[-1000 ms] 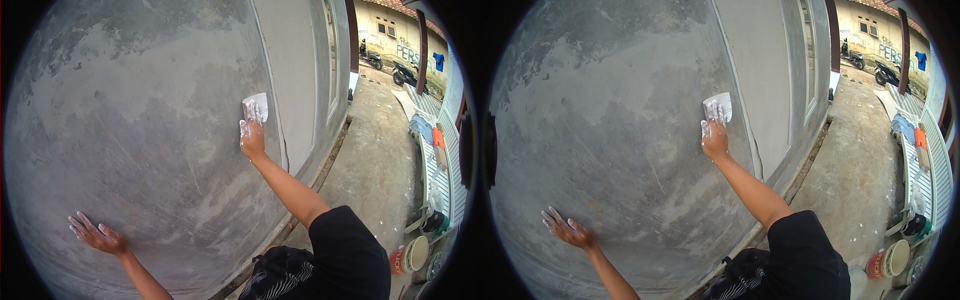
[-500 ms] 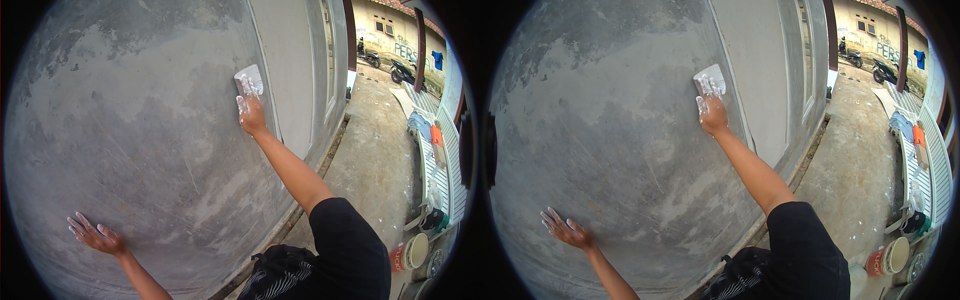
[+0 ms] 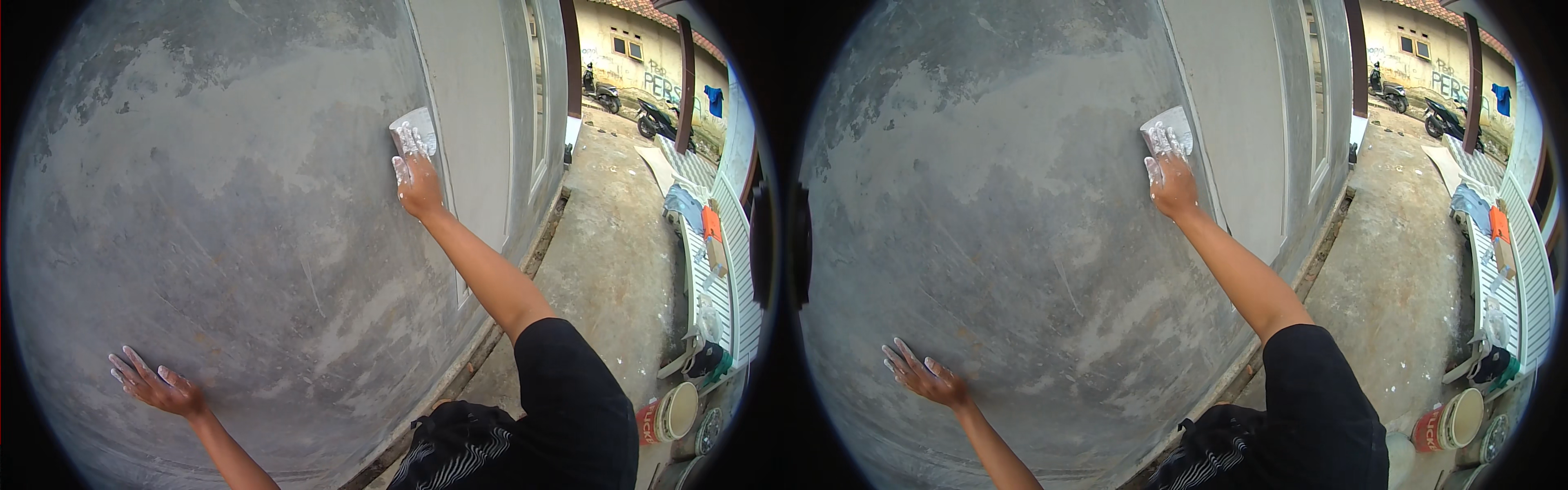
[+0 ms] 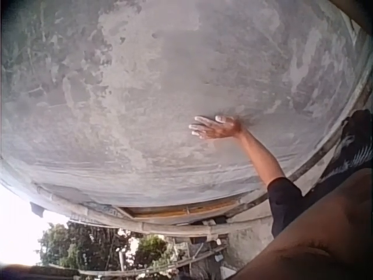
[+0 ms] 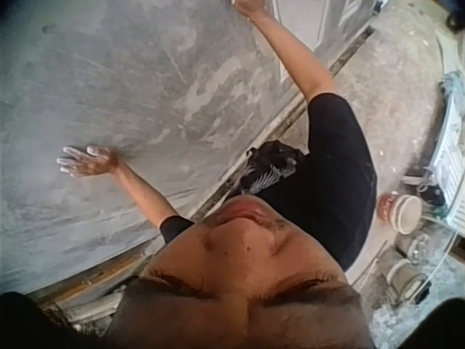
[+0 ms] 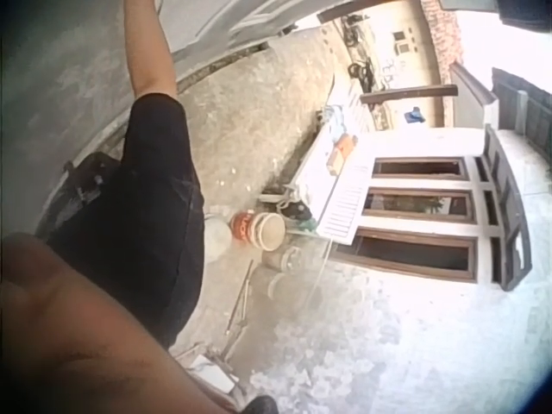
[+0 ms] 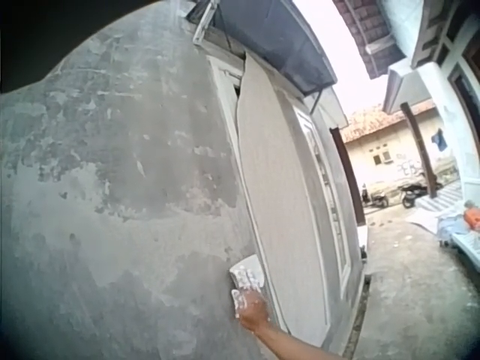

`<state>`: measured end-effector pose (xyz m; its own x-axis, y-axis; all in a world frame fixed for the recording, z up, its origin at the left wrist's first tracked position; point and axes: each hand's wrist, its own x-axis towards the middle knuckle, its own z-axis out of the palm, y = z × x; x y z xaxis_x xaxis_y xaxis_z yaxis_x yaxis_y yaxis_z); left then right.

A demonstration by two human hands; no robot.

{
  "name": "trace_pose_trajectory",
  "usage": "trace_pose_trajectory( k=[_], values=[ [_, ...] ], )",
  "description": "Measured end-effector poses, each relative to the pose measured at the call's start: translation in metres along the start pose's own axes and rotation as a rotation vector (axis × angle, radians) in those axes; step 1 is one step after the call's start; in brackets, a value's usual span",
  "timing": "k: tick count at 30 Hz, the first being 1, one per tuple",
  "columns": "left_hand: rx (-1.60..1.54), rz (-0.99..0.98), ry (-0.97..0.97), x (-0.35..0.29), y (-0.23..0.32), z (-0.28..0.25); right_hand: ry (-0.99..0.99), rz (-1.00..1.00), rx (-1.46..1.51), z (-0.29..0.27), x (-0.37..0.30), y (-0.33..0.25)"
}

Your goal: The recorder is sanding a plastered wall using sandpaper.

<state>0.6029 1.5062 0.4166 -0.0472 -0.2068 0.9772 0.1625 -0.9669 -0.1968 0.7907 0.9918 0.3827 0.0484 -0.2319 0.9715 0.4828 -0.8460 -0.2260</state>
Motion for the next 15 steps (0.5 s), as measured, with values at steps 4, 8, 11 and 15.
trace_pose_trajectory(
  k=[4, 8, 11, 15],
  values=[
    [0.002, -0.013, -0.020, -0.003, -0.006, -0.004, -0.099, 0.422, 0.063, 0.006, 0.015, 0.012],
    [0.016, -0.040, -0.026, -0.003, 0.002, -0.001, -0.116, 0.241, 0.024, -0.001, 0.023, 0.010],
    [-0.024, -0.050, -0.029, -0.001, 0.004, -0.002, -0.044, 0.132, 0.082, 0.003, 0.024, 0.004],
    [0.005, -0.049, -0.030, -0.004, -0.002, -0.004, -0.136, 0.491, 0.136, 0.005, 0.039, -0.006]
  ],
)
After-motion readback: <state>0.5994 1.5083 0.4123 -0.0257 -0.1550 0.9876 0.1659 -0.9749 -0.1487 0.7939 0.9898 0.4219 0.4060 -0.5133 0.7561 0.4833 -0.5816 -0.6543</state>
